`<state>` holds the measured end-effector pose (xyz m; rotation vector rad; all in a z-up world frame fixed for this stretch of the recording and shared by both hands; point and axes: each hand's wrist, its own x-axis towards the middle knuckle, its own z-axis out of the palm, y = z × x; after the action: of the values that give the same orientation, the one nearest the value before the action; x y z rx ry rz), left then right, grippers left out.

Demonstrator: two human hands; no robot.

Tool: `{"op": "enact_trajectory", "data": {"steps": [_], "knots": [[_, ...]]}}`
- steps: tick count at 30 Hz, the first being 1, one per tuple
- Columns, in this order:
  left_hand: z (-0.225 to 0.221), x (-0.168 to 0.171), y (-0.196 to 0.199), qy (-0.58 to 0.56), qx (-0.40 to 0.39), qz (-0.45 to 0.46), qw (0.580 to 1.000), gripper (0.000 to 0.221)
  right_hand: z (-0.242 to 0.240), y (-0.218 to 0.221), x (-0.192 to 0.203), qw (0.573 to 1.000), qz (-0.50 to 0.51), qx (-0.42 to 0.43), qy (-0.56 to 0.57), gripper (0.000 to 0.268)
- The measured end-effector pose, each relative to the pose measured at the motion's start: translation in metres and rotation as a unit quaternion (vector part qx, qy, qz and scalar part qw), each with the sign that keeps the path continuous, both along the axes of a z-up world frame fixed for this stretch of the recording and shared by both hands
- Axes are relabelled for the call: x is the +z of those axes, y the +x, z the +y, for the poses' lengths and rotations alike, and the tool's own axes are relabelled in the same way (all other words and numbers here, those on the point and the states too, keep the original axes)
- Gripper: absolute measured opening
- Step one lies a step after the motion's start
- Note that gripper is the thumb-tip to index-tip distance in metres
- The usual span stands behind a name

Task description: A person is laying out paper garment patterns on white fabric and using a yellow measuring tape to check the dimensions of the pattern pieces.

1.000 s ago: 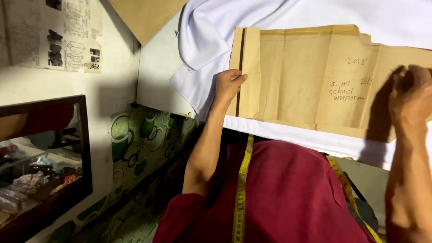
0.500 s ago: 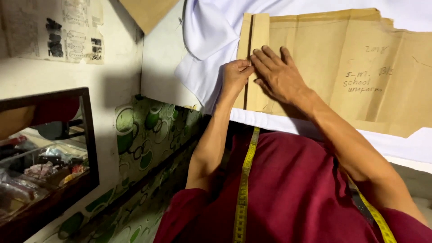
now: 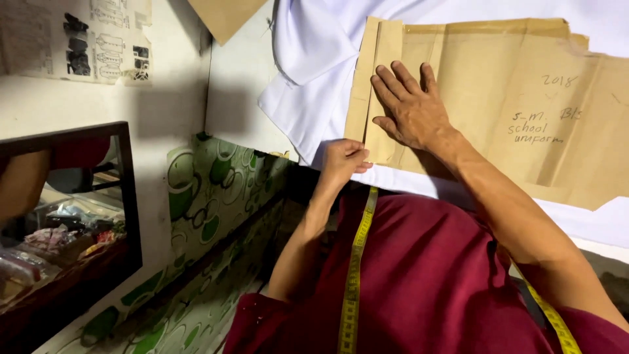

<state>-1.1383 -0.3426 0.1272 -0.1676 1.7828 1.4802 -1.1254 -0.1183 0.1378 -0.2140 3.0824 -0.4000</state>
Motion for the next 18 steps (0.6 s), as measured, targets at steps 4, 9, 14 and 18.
{"op": "enact_trajectory", "data": {"steps": [4, 9, 14, 18], "knots": [[-0.001, -0.005, 0.0, 0.004, 0.004, 0.004, 1.0, 0.015, 0.006, -0.02, -0.001, 1.0, -0.004, -0.012, -0.014, 0.079], [-0.001, 0.003, -0.001, -0.01, -0.005, 0.0, 1.0, 0.015, 0.012, -0.047, 0.004, 0.998, -0.039, -0.042, -0.013, 0.08], [-0.002, -0.005, -0.002, -0.003, 0.002, -0.037, 0.999, 0.015, 0.014, -0.062, -0.016, 0.996, 0.021, -0.088, -0.017, 0.079], [0.007, -0.022, -0.024, -0.083, -0.077, 0.071, 0.991, 0.019, 0.015, -0.056, -0.005, 0.984, -0.037, -0.142, -0.097, 0.089]]}}
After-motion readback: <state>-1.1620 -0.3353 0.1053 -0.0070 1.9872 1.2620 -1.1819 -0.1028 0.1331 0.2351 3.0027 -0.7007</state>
